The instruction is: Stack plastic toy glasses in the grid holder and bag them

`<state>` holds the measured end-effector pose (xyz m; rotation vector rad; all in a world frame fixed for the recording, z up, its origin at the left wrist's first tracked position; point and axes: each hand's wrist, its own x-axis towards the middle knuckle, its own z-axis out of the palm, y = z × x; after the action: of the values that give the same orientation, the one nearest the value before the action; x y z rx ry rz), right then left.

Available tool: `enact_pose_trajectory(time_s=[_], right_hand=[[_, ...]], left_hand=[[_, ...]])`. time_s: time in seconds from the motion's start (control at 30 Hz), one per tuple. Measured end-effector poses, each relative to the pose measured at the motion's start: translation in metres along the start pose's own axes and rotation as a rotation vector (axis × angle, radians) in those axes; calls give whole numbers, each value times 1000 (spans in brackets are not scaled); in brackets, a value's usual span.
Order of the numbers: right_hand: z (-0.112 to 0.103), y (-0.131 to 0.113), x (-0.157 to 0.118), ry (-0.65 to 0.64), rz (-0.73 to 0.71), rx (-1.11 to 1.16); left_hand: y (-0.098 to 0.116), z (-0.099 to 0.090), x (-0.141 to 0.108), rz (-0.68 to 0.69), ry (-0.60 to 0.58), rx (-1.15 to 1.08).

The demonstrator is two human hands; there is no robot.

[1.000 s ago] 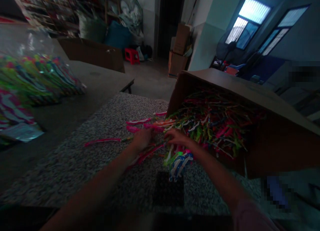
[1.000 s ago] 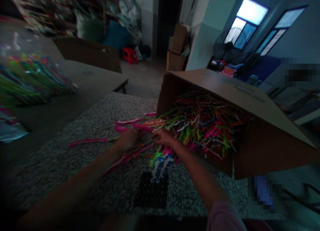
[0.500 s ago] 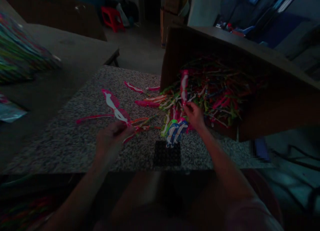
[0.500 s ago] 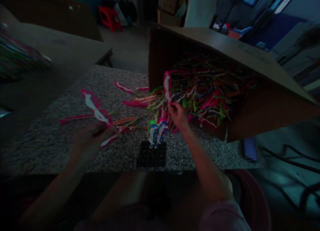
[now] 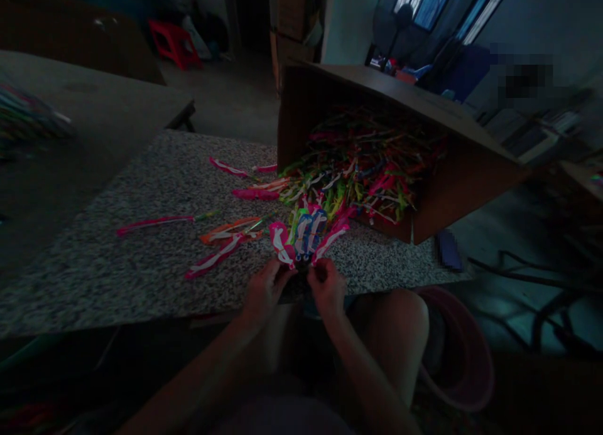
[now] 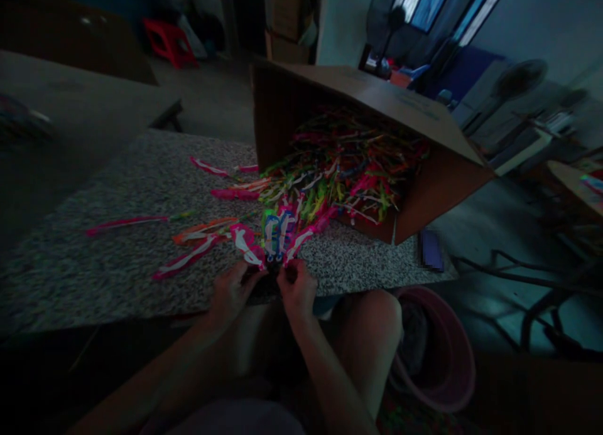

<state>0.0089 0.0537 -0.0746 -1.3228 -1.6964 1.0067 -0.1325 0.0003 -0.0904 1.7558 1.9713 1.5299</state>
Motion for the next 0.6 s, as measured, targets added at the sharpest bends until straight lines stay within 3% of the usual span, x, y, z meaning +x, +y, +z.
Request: enact_pose_trajectory(time_s=[0.2,0.3,0.43,0.6], right_hand=[[-5,-3,3,17,24,-133],[-7,-8,6,-63,1,-203],[-10,-16,12,-180,-13,-291],[-12,-11,19,-241,-22,-282]], left_hand=[[2,8,-7,32,-5,-16],[7,9,-7,74,-12,-35],[10,10,-7,12,-7,-64],[3,13,-8,-25,-138,-70]])
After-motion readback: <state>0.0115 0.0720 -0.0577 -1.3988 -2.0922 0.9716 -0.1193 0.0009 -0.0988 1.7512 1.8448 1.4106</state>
